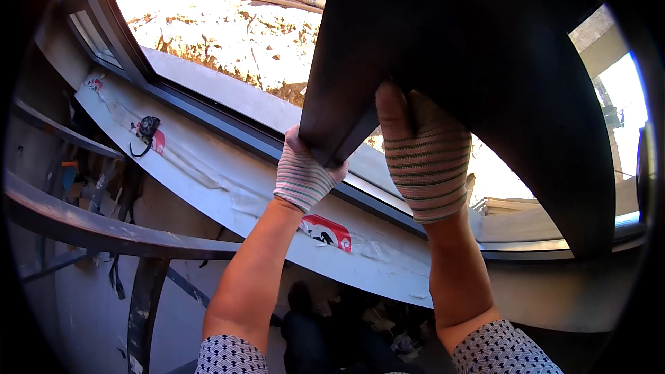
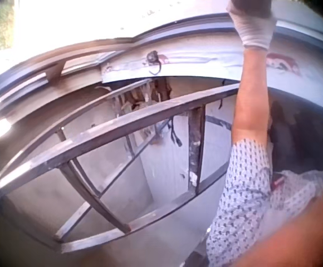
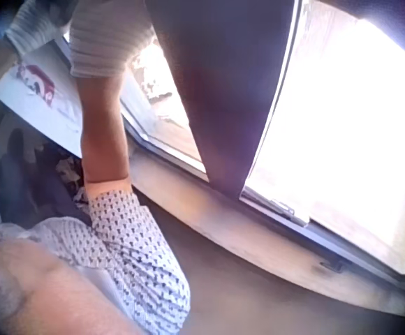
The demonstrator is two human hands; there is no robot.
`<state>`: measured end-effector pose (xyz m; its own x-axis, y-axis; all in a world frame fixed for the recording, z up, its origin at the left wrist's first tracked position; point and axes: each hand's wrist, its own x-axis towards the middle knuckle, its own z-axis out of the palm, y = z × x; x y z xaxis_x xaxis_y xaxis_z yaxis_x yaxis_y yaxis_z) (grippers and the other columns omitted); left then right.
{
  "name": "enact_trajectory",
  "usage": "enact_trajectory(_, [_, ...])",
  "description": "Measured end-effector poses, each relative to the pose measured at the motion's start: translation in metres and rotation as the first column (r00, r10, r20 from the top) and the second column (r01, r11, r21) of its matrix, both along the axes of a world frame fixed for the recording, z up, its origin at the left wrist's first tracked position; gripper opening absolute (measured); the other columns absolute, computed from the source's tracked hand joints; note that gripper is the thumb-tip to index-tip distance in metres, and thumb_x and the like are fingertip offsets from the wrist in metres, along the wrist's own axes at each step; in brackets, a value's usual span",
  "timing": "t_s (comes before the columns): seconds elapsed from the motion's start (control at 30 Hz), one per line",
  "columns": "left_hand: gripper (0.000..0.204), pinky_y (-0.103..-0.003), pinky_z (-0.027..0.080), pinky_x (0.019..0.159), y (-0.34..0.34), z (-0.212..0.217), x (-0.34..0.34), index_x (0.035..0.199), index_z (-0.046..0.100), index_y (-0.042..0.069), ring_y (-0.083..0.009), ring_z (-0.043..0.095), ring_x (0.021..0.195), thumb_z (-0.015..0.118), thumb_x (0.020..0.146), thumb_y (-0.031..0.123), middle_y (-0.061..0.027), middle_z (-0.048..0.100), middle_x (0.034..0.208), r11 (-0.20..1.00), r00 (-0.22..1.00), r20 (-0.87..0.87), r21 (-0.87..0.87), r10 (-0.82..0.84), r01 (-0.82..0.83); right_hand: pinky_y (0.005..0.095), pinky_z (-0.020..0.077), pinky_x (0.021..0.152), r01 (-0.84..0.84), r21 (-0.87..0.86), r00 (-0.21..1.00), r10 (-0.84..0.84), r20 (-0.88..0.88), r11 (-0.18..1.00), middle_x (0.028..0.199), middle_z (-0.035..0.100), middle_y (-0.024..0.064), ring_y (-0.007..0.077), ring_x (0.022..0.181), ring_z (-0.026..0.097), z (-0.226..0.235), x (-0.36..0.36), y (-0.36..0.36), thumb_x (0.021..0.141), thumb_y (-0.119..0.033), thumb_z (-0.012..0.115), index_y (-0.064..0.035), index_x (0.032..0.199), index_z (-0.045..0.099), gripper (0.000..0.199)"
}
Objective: The person picks up a large glass pane with a black frame and carries it to a window opening. They lift the pane into the frame and then insert a black plastic strip into the side of the window frame to secure the glass. The person is wearing gloves and works in a room with construction debris.
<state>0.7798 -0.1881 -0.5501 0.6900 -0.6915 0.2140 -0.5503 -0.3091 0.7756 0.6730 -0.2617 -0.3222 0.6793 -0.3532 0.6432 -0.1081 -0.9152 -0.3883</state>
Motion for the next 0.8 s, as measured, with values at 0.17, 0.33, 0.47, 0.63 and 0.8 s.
enact_trajectory(0.17, [0.063, -0.037, 0.050, 0.099, 0.018, 0.041, -0.009, 0.133, 0.040, 0.009, -0.0211, 0.055, 0.114, 0.077, 0.086, 0.027, -0.0094, 0.054, 0.125, 0.798, 0.411, -0.818, -0.534, -0.402, -0.281, 0.0293, 0.0447, 0.057, -0.035, 0.089, 0.999, 0.037, -0.021, 0.995, 0.061, 0.061, 0.0034, 0.0153, 0.053, 0.055, 0.003, 0.002, 0.004, 0.102, -0.029, 0.064, -0.0053, 0.079, 0.067, 0.033])
enact_trajectory(0.33, [0.084, -0.033, 0.051, 0.097, 0.030, 0.091, -0.012, 0.142, 0.037, 0.003, -0.0188, 0.057, 0.114, 0.086, 0.082, 0.035, -0.0129, 0.056, 0.126, 0.771, 0.939, -0.319, -0.627, -0.125, -0.111, 0.0297, 0.0482, 0.060, -0.074, 0.053, 0.997, 0.076, -0.031, 0.996, 0.066, 0.065, 0.0043, 0.0164, 0.058, 0.059, 0.007, 0.002, 0.001, 0.103, -0.030, 0.062, -0.0048, 0.086, 0.070, 0.031])
enact_trajectory(0.47, [0.074, -0.032, 0.052, 0.095, 0.023, 0.165, -0.009, 0.133, 0.048, 0.001, -0.0170, 0.060, 0.106, 0.088, 0.081, 0.034, -0.0095, 0.063, 0.116, 0.673, 0.954, -0.276, -0.728, -0.115, -0.129, 0.0306, 0.0498, 0.061, -0.077, 0.017, 0.997, 0.078, -0.013, 0.997, 0.066, 0.064, 0.0040, 0.0166, 0.059, 0.061, 0.002, 0.001, -0.004, 0.104, -0.032, 0.059, -0.0030, 0.087, 0.070, 0.036])
enact_trajectory(0.63, [0.075, -0.032, 0.055, 0.092, 0.023, 0.185, -0.010, 0.128, 0.051, 0.000, -0.0172, 0.062, 0.104, 0.089, 0.077, 0.039, -0.0100, 0.065, 0.112, 0.664, 0.933, -0.332, -0.730, -0.136, -0.163, 0.0285, 0.0502, 0.058, -0.062, 0.264, 0.990, 0.093, -0.109, 0.963, 0.066, 0.063, 0.0026, 0.0126, 0.060, 0.060, 0.003, -0.007, -0.003, 0.106, -0.036, 0.056, -0.0031, 0.086, 0.069, 0.041])
enact_trajectory(0.8, [0.081, -0.032, 0.056, 0.090, 0.024, 0.197, -0.008, 0.126, 0.052, -0.002, -0.0190, 0.064, 0.103, 0.090, 0.073, 0.046, -0.0113, 0.066, 0.111, 0.708, 0.922, -0.365, -0.685, -0.129, -0.172, 0.0323, 0.0510, 0.060, -0.018, 0.375, 0.979, 0.094, -0.184, 0.927, 0.070, 0.066, 0.0080, 0.0211, 0.063, 0.063, 0.008, -0.010, -0.001, 0.105, -0.032, 0.057, -0.0039, 0.090, 0.070, 0.034])
